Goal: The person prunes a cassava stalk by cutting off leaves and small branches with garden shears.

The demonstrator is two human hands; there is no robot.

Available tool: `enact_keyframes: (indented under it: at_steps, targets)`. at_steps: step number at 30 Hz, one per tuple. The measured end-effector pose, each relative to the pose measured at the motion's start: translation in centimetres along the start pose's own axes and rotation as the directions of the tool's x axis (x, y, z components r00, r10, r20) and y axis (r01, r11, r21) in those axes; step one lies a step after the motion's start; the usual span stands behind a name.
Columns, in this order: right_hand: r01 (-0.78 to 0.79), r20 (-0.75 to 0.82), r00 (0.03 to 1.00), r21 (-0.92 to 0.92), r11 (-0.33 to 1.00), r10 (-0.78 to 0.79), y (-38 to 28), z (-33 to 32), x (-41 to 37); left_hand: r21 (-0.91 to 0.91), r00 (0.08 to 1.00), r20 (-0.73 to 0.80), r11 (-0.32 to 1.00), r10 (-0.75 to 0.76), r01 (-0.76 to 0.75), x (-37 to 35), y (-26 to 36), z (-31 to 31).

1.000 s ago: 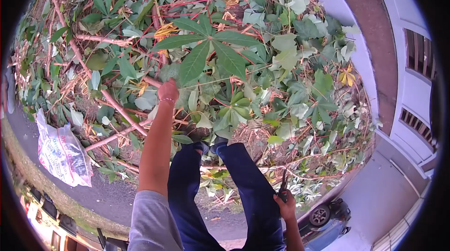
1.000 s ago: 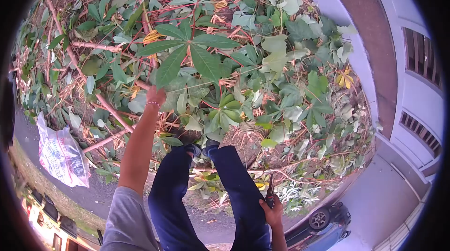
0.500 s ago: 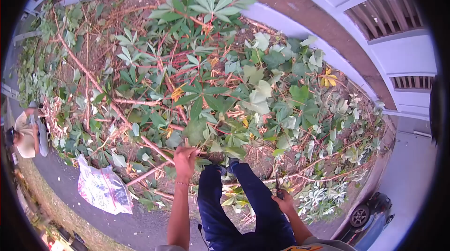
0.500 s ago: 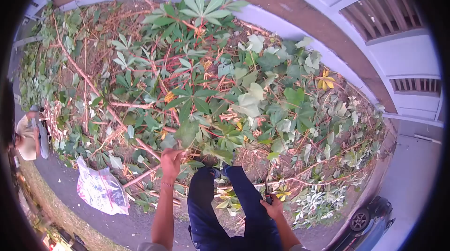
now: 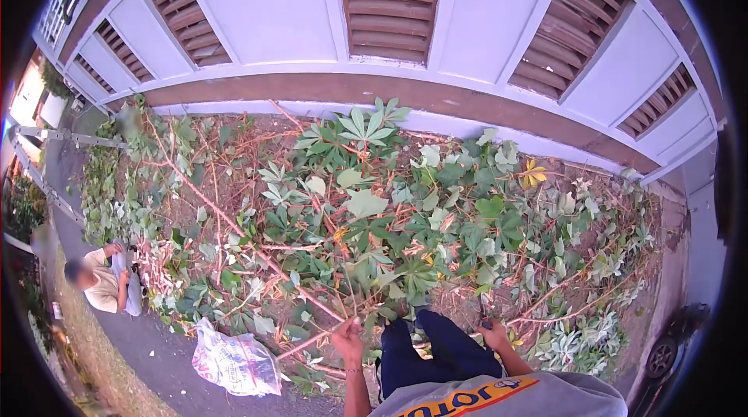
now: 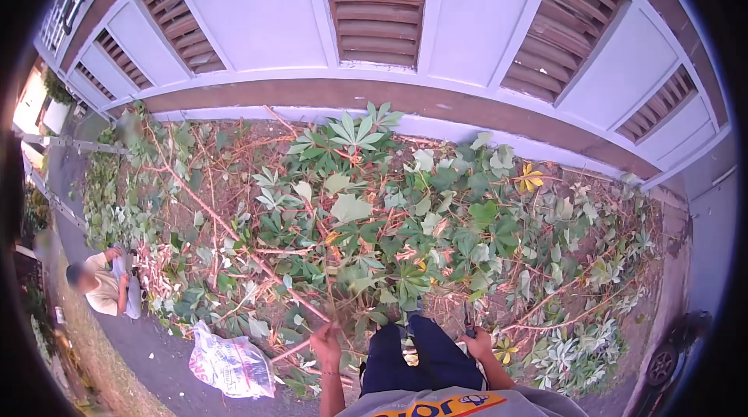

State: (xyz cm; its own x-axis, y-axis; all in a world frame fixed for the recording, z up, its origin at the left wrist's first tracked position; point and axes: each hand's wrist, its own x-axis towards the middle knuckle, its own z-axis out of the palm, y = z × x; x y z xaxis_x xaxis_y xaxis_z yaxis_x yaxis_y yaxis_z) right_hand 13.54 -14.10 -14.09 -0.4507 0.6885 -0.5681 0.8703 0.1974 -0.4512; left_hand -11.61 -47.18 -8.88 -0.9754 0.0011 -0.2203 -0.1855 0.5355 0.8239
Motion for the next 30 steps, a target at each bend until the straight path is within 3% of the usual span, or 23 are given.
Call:
enact_keyframes:
  at_steps: [2, 3, 5, 6, 8, 9, 12, 13, 16, 18, 20, 21, 22, 24, 26, 28, 30]
  targets:
    - [-0.010, -0.006, 1.000, 0.007, 1.000, 0.010, 0.7, 0.3, 0.5, -0.227, 0.992, -0.099, 0.972, -0.078, 0.054, -1.1, -3.2, -1.7]
    - [-0.061, -0.006, 0.998, 0.016, 0.998, 0.061, 1.5, 0.7, 0.3, -0.223, 0.994, -0.093, 0.974, -0.058, 0.035, -1.6, -5.1, -2.6]
    - [-0.168, -0.002, 0.986, 0.099, 0.981, 0.169, 1.3, -0.3, -1.5, -0.335, 0.969, -0.180, 0.937, -0.168, 0.100, -3.1, -8.4, -3.9]
    - [-0.164, 0.001, 0.986, 0.091, 0.982, 0.165, 2.1, -0.4, -1.6, -0.338, 0.967, -0.184, 0.935, -0.175, 0.105, -3.3, -9.1, -4.5]
    - [-0.282, 0.014, 0.955, 0.333, 0.900, 0.295, 4.1, 0.3, 0.6, -0.322, 0.957, -0.217, 0.939, -0.193, 0.117, -3.6, -10.2, -5.7]
    - [-0.284, -0.006, 0.955, 0.275, 0.918, 0.297, 7.8, 1.5, 3.3, -0.324, 0.953, -0.226, 0.938, -0.203, 0.123, -3.6, -10.4, -5.8]
    - [-0.224, 0.024, 0.973, 0.355, 0.908, 0.230, 6.1, -1.1, 3.5, -0.355, 0.925, -0.275, 0.921, -0.264, 0.157, -4.8, -9.9, -4.6]
    - [-0.233, -0.007, 0.970, 0.268, 0.935, 0.244, 6.5, -1.3, 4.3, -0.380, 0.915, -0.313, 0.917, -0.253, 0.123, -5.6, -9.3, -3.5]
    - [-0.077, 0.061, 0.996, 0.237, 0.968, 0.064, 6.4, -2.7, 5.8, -0.358, 0.879, -0.405, 0.928, -0.252, 0.101, -9.3, -4.2, 0.1]
    - [0.033, 0.170, 0.984, 0.069, 0.997, -0.044, 7.7, -3.4, 9.0, -0.387, 0.844, -0.459, 0.918, -0.276, 0.090, -12.1, -0.9, 3.7]
    - [0.250, 0.199, 0.955, -0.154, 0.956, -0.218, 11.1, -3.7, 13.9, -0.434, 0.767, -0.521, 0.890, -0.376, 0.141, -14.4, 1.0, 6.5]
    - [0.241, 0.233, 0.954, -0.212, 0.947, -0.191, 9.5, -6.1, 14.0, -0.474, 0.721, -0.575, 0.876, -0.387, 0.092, -15.0, 1.9, 7.3]
    - [0.201, 0.351, 0.929, -0.206, 0.958, -0.120, 6.2, -9.4, 13.0, -0.500, 0.681, -0.617, 0.865, -0.395, 0.048, -15.8, 3.4, 7.5]
    - [0.188, 0.253, 0.957, -0.159, 0.969, -0.144, 6.0, -11.7, 14.5, -0.531, 0.599, -0.666, 0.847, -0.445, 0.039, -17.2, 7.4, 6.3]
    - [0.246, 0.251, 0.937, 0.015, 0.969, -0.242, 5.9, -13.9, 17.1, -0.503, 0.505, -0.770, 0.858, -0.390, -0.105, -17.9, 10.1, 3.8]
    - [0.194, 0.247, 0.946, 0.086, 0.977, -0.209, 6.2, -15.3, 20.5, -0.364, 0.414, -0.857, 0.929, -0.308, -0.064, -18.7, 17.6, 0.2]
    - [0.194, 0.277, 0.938, 0.068, 0.979, -0.206, 5.4, -16.8, 23.8, -0.257, 0.300, -0.930, 0.960, -0.214, -0.114, -20.3, 19.9, -2.1]
